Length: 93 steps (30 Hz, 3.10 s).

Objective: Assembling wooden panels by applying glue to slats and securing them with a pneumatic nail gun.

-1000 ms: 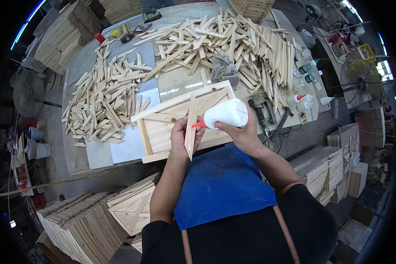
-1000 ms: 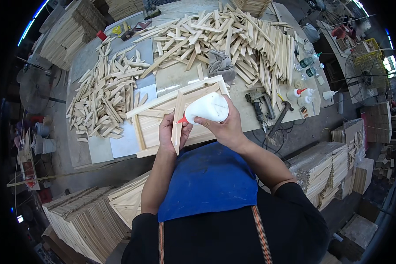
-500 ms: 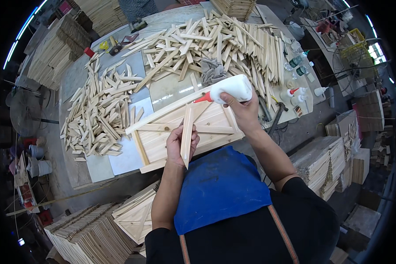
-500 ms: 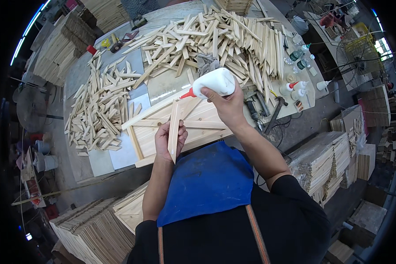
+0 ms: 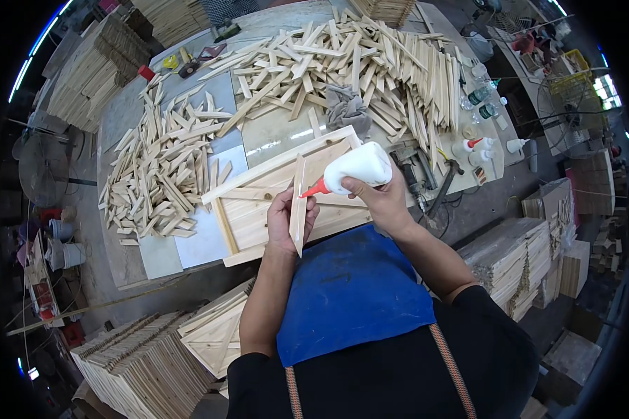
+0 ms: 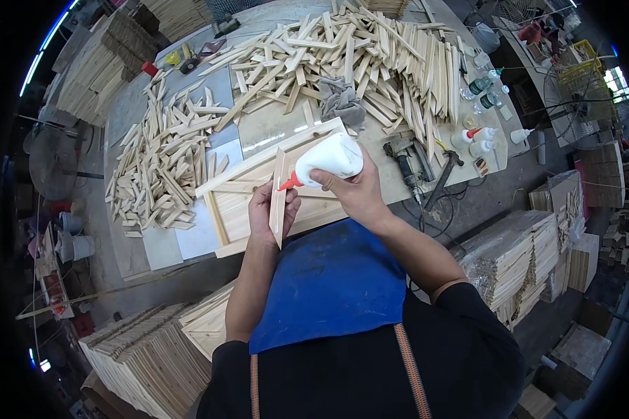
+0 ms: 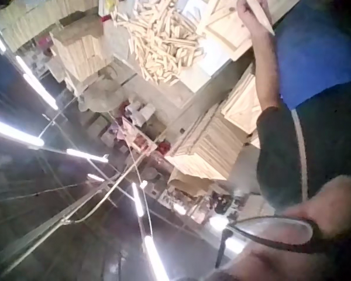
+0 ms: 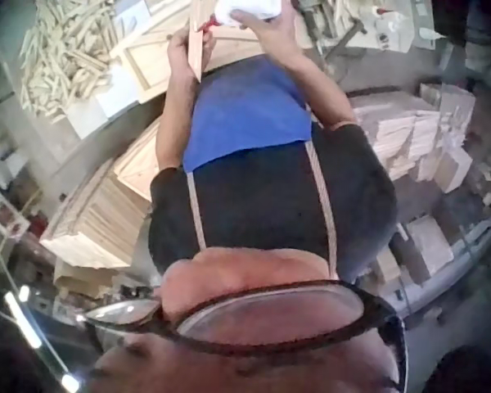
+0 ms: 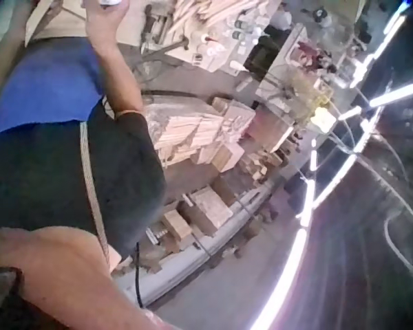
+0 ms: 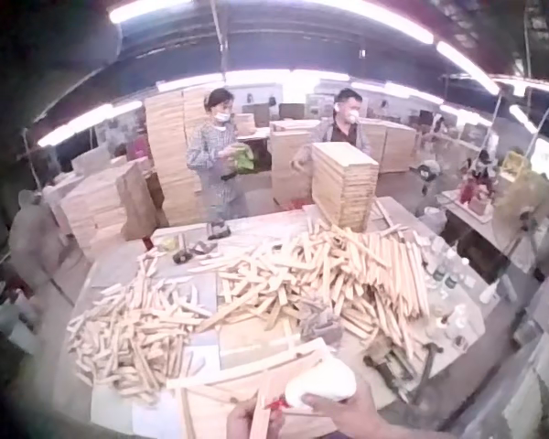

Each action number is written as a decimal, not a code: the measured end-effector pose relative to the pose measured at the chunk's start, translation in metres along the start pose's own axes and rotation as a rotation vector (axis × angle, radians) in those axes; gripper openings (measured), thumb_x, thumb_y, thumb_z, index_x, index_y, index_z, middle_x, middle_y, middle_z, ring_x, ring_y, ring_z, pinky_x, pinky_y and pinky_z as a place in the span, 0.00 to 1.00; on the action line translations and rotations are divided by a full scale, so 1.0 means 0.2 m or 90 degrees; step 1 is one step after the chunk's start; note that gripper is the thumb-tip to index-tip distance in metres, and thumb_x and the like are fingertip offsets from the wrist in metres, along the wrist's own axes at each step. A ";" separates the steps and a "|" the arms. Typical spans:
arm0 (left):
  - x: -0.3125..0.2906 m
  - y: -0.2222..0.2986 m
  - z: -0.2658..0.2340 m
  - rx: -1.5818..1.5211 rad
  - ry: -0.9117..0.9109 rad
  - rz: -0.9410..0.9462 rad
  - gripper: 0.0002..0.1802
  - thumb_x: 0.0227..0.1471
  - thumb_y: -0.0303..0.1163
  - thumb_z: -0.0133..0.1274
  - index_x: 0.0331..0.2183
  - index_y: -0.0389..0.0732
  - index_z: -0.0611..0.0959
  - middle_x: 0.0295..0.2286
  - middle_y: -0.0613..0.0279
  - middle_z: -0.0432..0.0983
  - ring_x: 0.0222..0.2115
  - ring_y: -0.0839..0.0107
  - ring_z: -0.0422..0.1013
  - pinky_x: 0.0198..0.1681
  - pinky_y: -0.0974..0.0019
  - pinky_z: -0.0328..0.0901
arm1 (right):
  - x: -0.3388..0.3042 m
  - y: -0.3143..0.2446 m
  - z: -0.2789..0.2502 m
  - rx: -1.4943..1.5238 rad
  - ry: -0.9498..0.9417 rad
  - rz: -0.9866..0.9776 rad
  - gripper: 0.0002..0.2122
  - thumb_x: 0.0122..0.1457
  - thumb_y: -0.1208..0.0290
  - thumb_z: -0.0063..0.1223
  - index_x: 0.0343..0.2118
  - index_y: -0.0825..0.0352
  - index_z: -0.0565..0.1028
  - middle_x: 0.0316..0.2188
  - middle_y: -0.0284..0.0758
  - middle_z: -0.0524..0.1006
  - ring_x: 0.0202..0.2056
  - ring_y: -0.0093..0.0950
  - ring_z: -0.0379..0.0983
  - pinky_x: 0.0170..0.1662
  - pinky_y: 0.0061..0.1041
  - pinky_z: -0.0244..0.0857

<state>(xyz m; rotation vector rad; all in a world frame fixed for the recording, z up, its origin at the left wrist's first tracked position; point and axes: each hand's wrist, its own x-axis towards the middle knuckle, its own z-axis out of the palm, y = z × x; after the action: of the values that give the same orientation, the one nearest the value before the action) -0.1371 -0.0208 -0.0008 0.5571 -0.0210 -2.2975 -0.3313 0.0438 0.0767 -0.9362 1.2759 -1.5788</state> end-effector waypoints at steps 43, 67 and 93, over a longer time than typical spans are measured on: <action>-0.28 0.07 -0.26 1.532 0.265 0.509 0.24 0.52 0.22 0.53 0.52 0.41 0.82 0.43 0.54 0.76 0.45 0.55 0.71 0.50 0.54 0.65 | -0.05 1.59 -1.26 0.686 0.349 0.594 0.35 0.67 0.37 0.31 0.48 0.70 0.75 0.33 0.42 0.80 0.31 0.34 0.77 0.28 0.27 0.68; -0.23 0.06 -0.35 1.492 0.362 0.531 0.21 0.55 0.24 0.54 0.52 0.43 0.82 0.41 0.56 0.76 0.45 0.57 0.71 0.47 0.55 0.64 | -0.20 1.35 -0.94 0.458 0.422 0.608 0.39 0.69 0.41 0.30 0.65 0.79 0.59 0.63 0.53 0.68 0.64 0.48 0.65 0.69 0.48 0.55; -0.26 0.03 -0.41 1.366 0.367 0.551 0.19 0.54 0.26 0.61 0.49 0.44 0.86 0.40 0.56 0.76 0.43 0.57 0.71 0.50 0.56 0.66 | -0.26 1.43 -1.06 0.452 0.451 0.623 0.26 0.70 0.46 0.40 0.42 0.71 0.74 0.30 0.37 0.79 0.32 0.31 0.77 0.38 0.30 0.73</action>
<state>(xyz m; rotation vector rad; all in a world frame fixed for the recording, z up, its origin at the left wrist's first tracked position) -0.0678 0.0228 -0.0540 1.6134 -2.0113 -0.4021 -0.4629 0.1349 -0.2454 0.6867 1.1632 -1.3544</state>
